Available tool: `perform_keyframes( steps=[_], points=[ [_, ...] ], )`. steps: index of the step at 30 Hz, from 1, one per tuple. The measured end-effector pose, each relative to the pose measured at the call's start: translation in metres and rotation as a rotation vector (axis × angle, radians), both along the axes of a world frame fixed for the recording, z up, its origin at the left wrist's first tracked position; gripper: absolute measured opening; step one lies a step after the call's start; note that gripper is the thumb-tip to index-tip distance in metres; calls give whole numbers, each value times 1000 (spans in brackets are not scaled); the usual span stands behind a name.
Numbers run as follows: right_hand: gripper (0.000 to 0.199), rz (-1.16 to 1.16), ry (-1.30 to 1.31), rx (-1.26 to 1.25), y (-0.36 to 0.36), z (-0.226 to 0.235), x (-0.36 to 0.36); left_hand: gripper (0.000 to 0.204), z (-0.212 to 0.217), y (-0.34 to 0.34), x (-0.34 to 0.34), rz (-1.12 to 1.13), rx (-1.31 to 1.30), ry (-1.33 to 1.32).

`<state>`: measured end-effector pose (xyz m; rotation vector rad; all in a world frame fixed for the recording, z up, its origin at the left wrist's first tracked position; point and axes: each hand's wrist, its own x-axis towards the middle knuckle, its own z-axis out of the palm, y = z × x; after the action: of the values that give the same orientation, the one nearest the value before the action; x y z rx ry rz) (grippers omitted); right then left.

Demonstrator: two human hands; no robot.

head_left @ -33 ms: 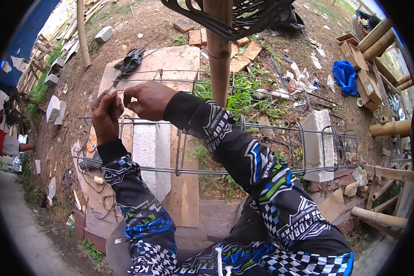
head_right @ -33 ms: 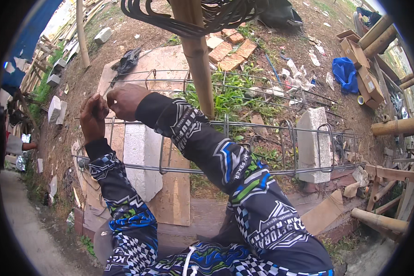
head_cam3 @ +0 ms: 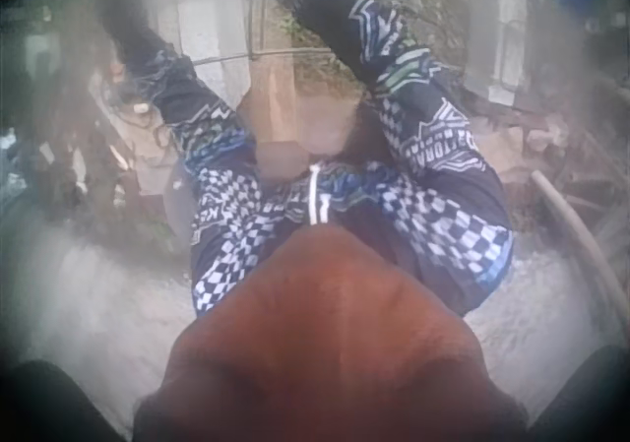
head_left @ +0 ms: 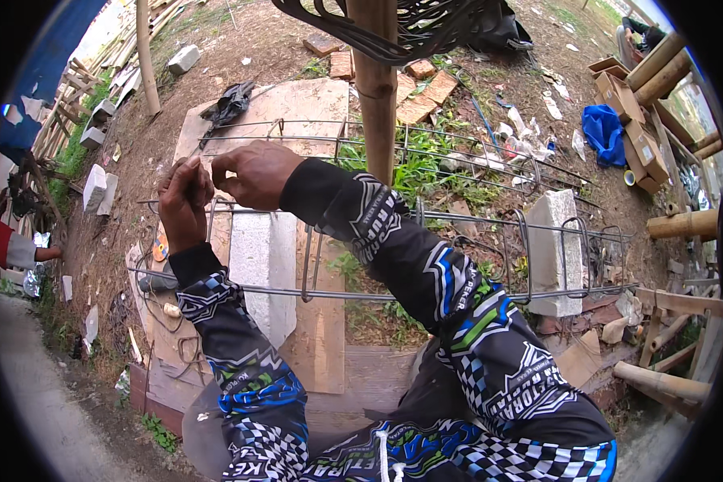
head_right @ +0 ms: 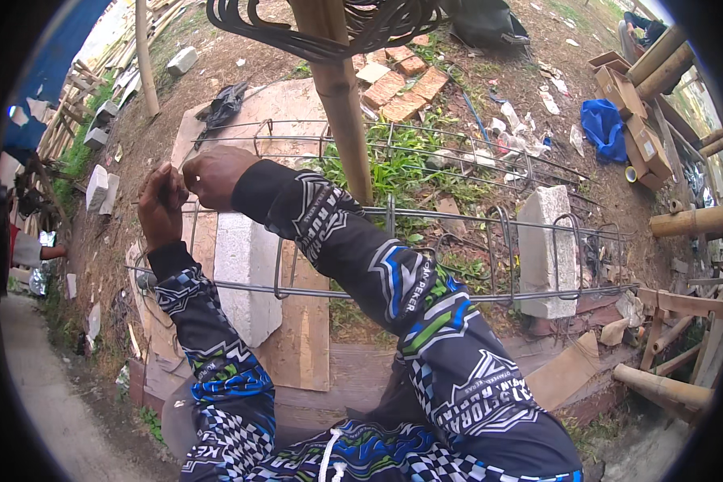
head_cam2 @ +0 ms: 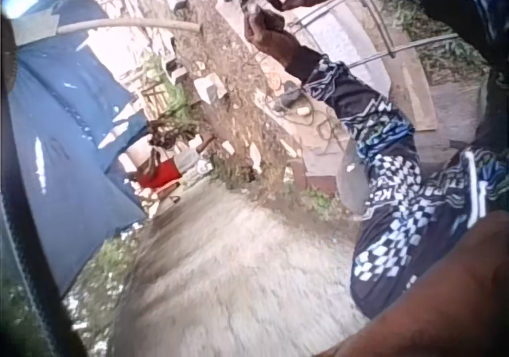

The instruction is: The person sits on the ground and assembles a metal frame by bending and tying metal rods together using pliers and wire. The person repeatedly twists wire ties to secure the joints of the frame.

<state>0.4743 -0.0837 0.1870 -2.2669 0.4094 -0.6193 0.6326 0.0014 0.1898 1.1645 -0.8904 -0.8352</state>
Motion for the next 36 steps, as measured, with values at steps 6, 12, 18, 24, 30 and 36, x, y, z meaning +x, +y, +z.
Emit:
perform_keyframes(
  steps=[6, 12, 18, 24, 30, 36],
  points=[
    [15, -17, 191, -196, 7, 40, -68, 27, 28, 30, -56, -96, 52, -51],
    [15, -37, 12, -74, -43, 9, -142, 31, 15, -12, -141, -82, 121, 65],
    [18, -92, 167, 178, -56, -8, -180, 36, -19, -37, -175, -84, 202, 114],
    [30, -553, 203, 50, -96, -34, -234, 43, -46, -78, -224, -48, 249, 142],
    [33, -1128, 137, 142, -83, -40, -296, 41, -74, -93, -289, -468, 431, -936],
    [24, -1173, -188, 225, -57, -7, -452, 37, -128, -112, -355, -728, 439, -1232]
  ],
)
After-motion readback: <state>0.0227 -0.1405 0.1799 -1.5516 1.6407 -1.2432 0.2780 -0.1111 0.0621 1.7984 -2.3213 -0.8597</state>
